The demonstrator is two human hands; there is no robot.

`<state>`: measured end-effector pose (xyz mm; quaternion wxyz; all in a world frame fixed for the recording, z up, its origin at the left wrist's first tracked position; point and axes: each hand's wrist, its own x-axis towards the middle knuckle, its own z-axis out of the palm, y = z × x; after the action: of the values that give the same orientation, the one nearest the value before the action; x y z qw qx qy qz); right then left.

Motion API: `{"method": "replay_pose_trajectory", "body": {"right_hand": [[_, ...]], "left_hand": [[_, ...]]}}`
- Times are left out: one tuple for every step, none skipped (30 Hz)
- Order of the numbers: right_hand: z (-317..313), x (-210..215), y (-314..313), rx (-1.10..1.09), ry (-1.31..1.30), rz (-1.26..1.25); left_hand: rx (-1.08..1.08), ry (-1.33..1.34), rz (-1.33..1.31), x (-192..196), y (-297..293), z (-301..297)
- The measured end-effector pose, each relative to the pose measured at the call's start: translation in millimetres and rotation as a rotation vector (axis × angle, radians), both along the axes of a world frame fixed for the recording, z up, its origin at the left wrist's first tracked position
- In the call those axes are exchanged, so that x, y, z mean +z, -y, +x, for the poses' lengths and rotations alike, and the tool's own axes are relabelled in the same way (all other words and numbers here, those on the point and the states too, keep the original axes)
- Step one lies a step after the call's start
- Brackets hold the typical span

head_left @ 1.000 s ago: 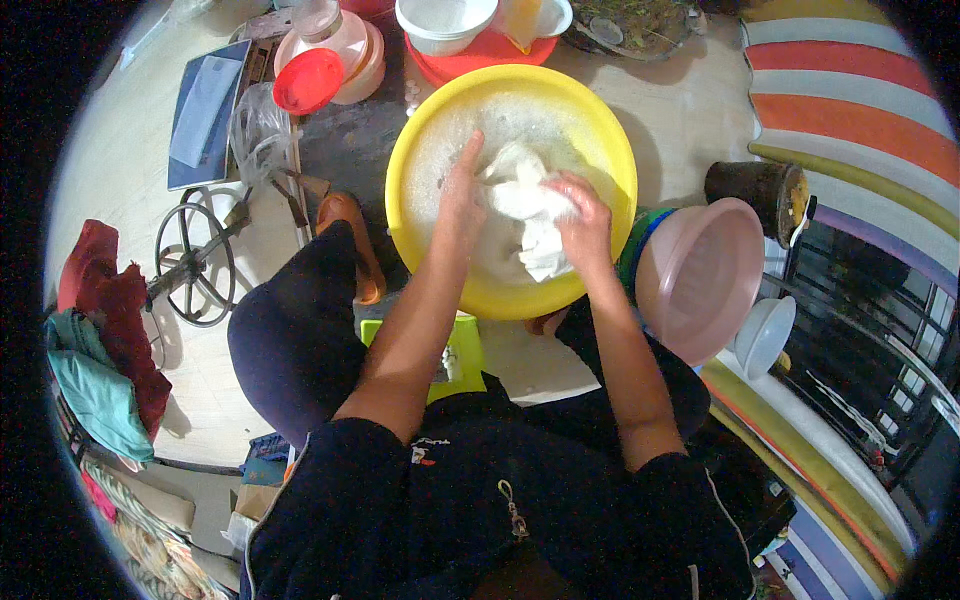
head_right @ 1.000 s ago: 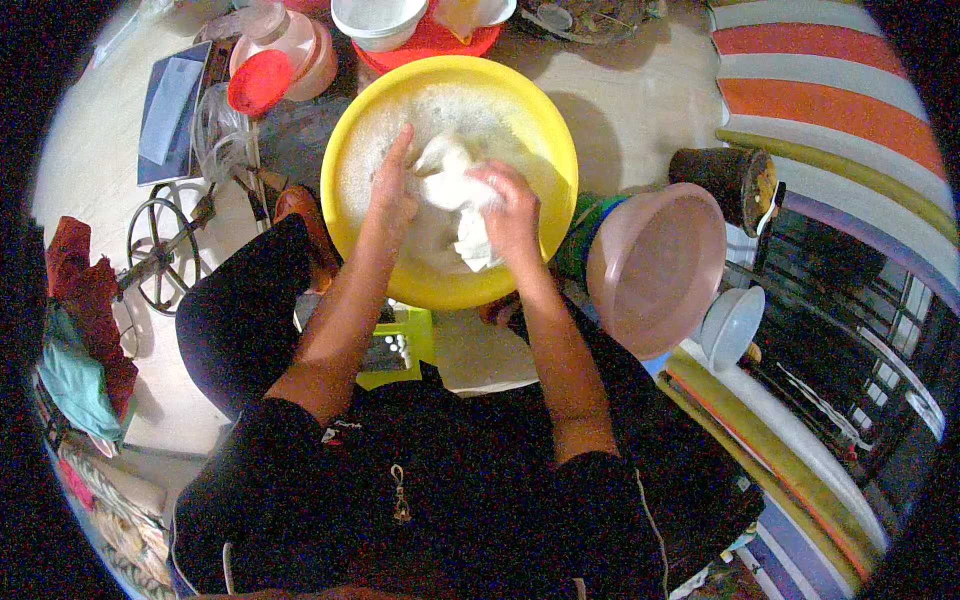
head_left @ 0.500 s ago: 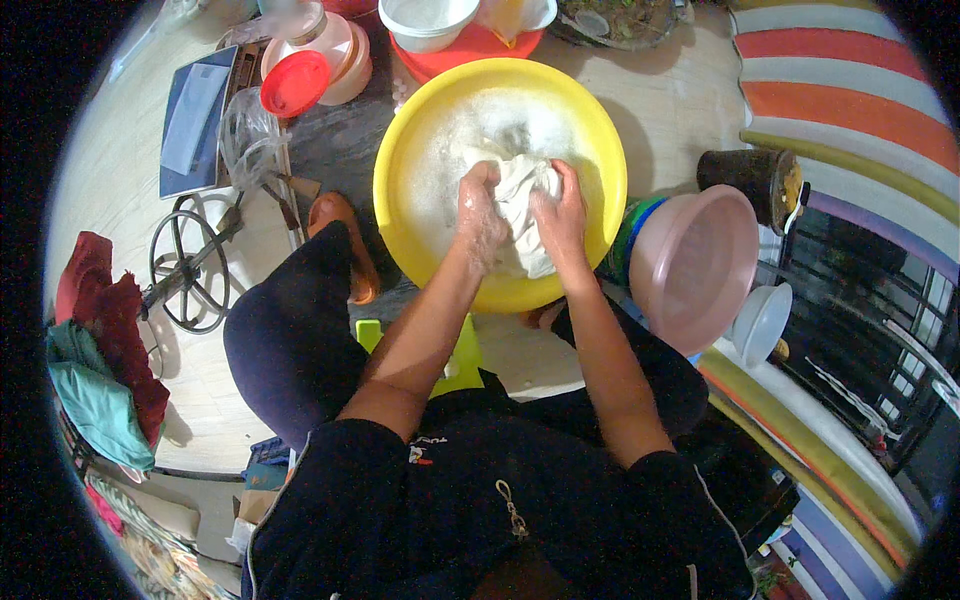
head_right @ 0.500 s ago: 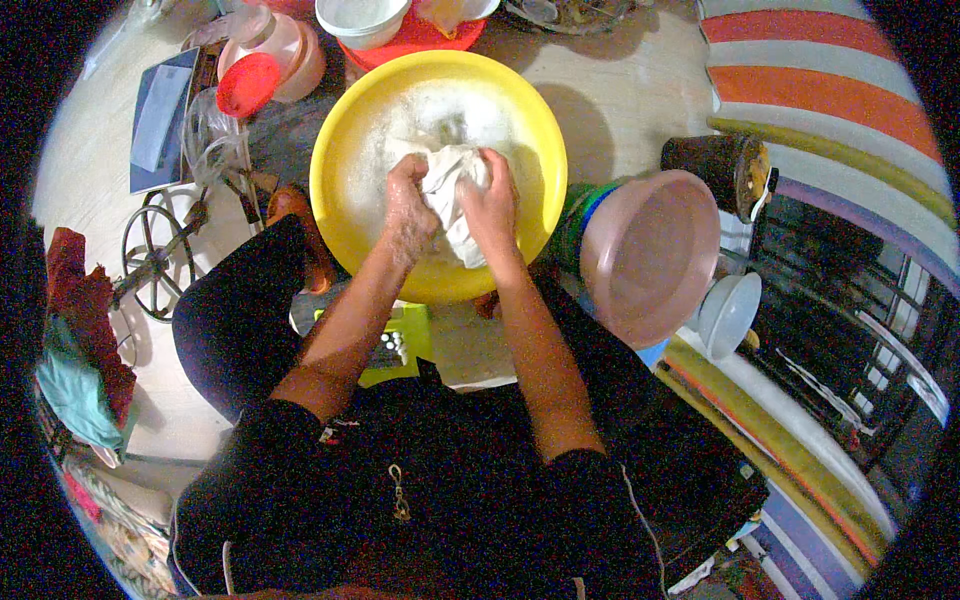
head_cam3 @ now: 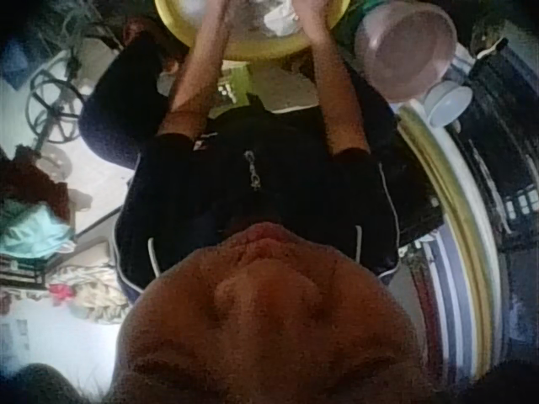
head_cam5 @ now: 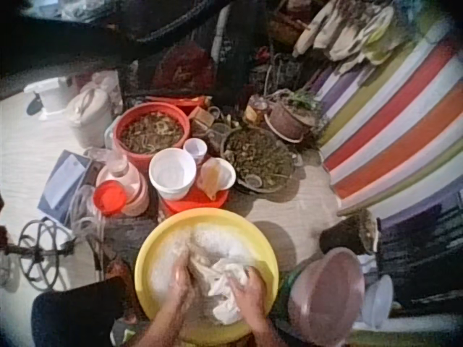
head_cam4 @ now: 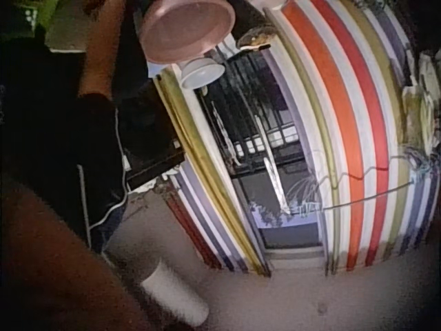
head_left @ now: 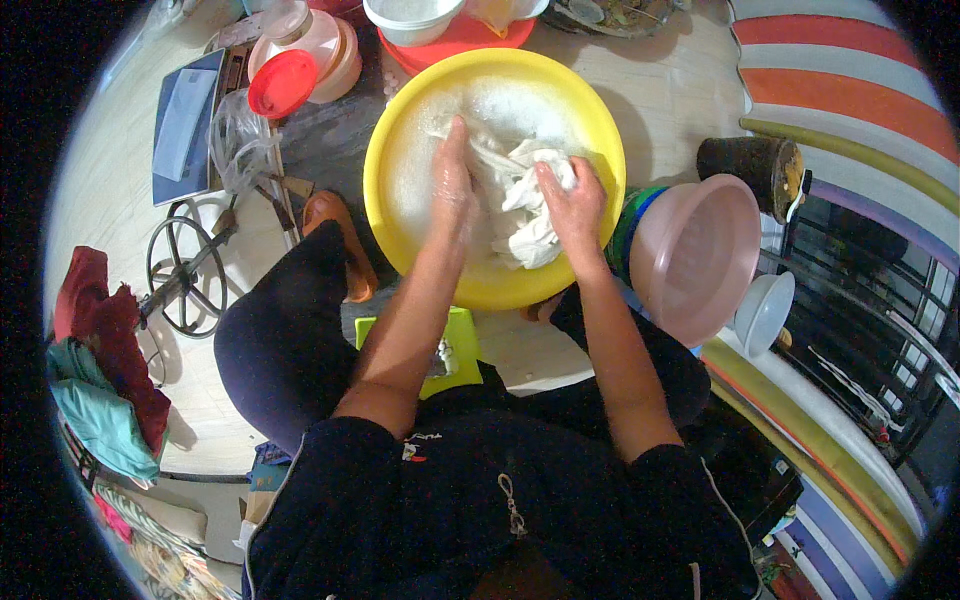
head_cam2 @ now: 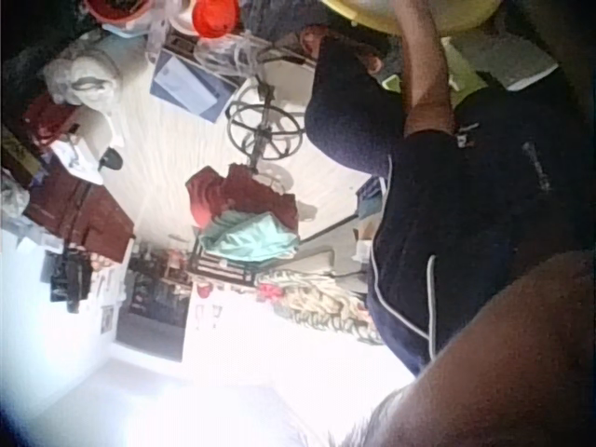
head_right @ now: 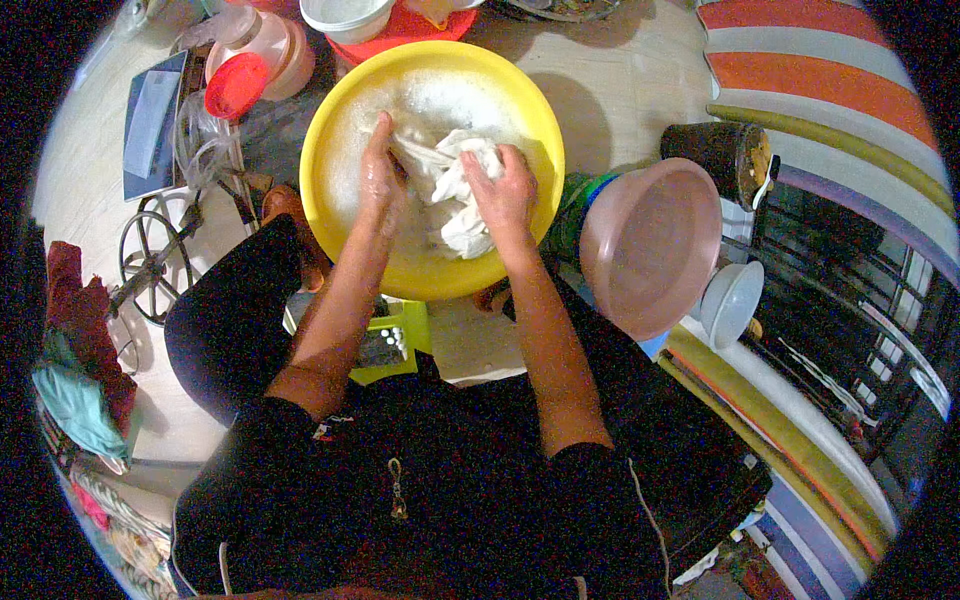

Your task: The person sits on a small stool and washes a white cloth by hand in a yellow basin filled with water. They scrub the cloth, add a white powder from a container, and continue to agitate the fabric in the soapy water.

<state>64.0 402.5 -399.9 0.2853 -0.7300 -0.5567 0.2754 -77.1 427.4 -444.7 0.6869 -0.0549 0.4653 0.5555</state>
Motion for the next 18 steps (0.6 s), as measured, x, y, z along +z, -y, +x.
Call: {"method": "replay_pose_trajectory", "body": {"right_hand": [[3,10,6,0.083,0.235,0.086],[2,9,12,0.145,0.281,0.125],[3,9,16,0.204,0.332,0.164],[3,8,20,0.265,0.380,0.204],[-1,7,25,0.378,0.434,0.101],[-5,1,24,0.406,0.500,0.070],[-10,-8,19,0.433,0.564,0.040],[-13,-17,14,0.460,0.627,0.011],[-15,-26,7,0.455,0.639,-0.128],[-14,-34,-3,0.396,0.574,-0.303],[-12,-43,-15,0.335,0.506,-0.477],[-12,-51,-25,0.277,0.433,-0.646],[-12,-55,-34,0.272,0.443,-0.699],[-11,-59,-43,0.266,0.455,-0.752],[-2,-65,-48,0.251,0.470,-0.810],[4,-69,-41,0.277,0.437,-0.480],[15,-69,-34,0.311,0.177,-0.230],[1,-40,-22,0.351,-0.099,0.007]], "left_hand": [[-0.099,-0.039,0.030,-17,-4,-13],[-0.198,-0.077,0.059,-32,-5,-20],[-0.173,-0.076,0.088,-23,-4,-18],[-0.185,-0.170,0.020,-30,-2,-17],[-0.197,-0.265,-0.049,-43,1,-17],[-0.209,-0.359,-0.117,-53,4,-16],[-0.220,-0.358,-0.103,-56,5,-15],[-0.230,-0.358,-0.090,-60,6,-15],[-0.238,-0.359,-0.075,-62,6,-16],[-0.286,-0.376,-0.117,-50,2,-15],[-0.333,-0.391,-0.159,-36,1,-14],[-0.376,-0.409,-0.202,-26,-1,-16],[-0.398,-0.430,-0.217,-35,-6,-16],[-0.397,-0.377,-0.244,-42,-4,-17],[-0.404,-0.317,-0.270,-19,-6,-17],[-0.400,-0.262,-0.300,-5,-7,-19],[-0.338,-0.185,-0.256,-4,-8,-19],[-0.262,-0.116,-0.227,-7,-5,-25]]}}
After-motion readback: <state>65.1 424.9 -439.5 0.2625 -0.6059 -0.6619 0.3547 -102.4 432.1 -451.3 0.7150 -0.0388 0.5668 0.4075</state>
